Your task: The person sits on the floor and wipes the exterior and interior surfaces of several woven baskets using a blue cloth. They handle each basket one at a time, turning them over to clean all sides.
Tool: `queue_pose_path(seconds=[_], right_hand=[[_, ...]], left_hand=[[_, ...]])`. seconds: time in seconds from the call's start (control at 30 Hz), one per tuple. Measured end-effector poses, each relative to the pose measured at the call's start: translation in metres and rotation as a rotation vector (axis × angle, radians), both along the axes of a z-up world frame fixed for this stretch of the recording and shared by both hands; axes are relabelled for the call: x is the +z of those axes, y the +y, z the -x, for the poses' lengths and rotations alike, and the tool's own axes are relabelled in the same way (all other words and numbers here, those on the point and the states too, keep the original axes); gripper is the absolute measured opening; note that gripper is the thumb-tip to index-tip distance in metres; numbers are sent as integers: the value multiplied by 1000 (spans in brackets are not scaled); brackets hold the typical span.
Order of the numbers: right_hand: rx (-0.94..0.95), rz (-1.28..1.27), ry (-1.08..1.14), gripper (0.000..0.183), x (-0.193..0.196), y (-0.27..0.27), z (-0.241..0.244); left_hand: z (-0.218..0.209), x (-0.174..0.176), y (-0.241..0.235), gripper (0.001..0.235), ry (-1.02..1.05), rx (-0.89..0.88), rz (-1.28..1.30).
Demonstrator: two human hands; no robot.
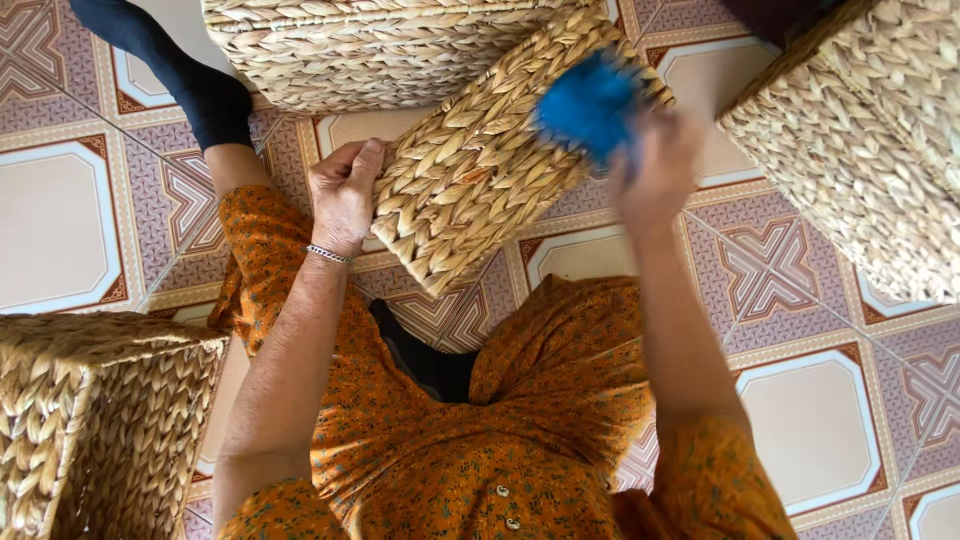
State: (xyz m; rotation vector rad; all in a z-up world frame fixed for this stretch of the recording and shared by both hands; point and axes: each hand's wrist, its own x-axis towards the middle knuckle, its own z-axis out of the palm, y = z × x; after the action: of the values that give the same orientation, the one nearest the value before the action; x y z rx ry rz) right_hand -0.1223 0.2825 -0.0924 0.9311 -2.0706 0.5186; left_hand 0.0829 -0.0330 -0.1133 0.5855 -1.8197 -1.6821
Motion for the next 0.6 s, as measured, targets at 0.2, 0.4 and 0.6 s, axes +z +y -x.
queue_pose_path(seconds=[0.2, 0.4, 0.6], right_hand=[[-241, 192, -365, 25, -12, 21, 71], [26, 202, -193, 39, -28, -7, -64], [415, 121, -432, 42, 26, -28, -195]], left_hand=[[-2, 5, 2, 26, -70, 47, 17], [-1, 6, 2, 22, -36, 95, 37], [-3, 2, 3, 19, 117, 114, 11]])
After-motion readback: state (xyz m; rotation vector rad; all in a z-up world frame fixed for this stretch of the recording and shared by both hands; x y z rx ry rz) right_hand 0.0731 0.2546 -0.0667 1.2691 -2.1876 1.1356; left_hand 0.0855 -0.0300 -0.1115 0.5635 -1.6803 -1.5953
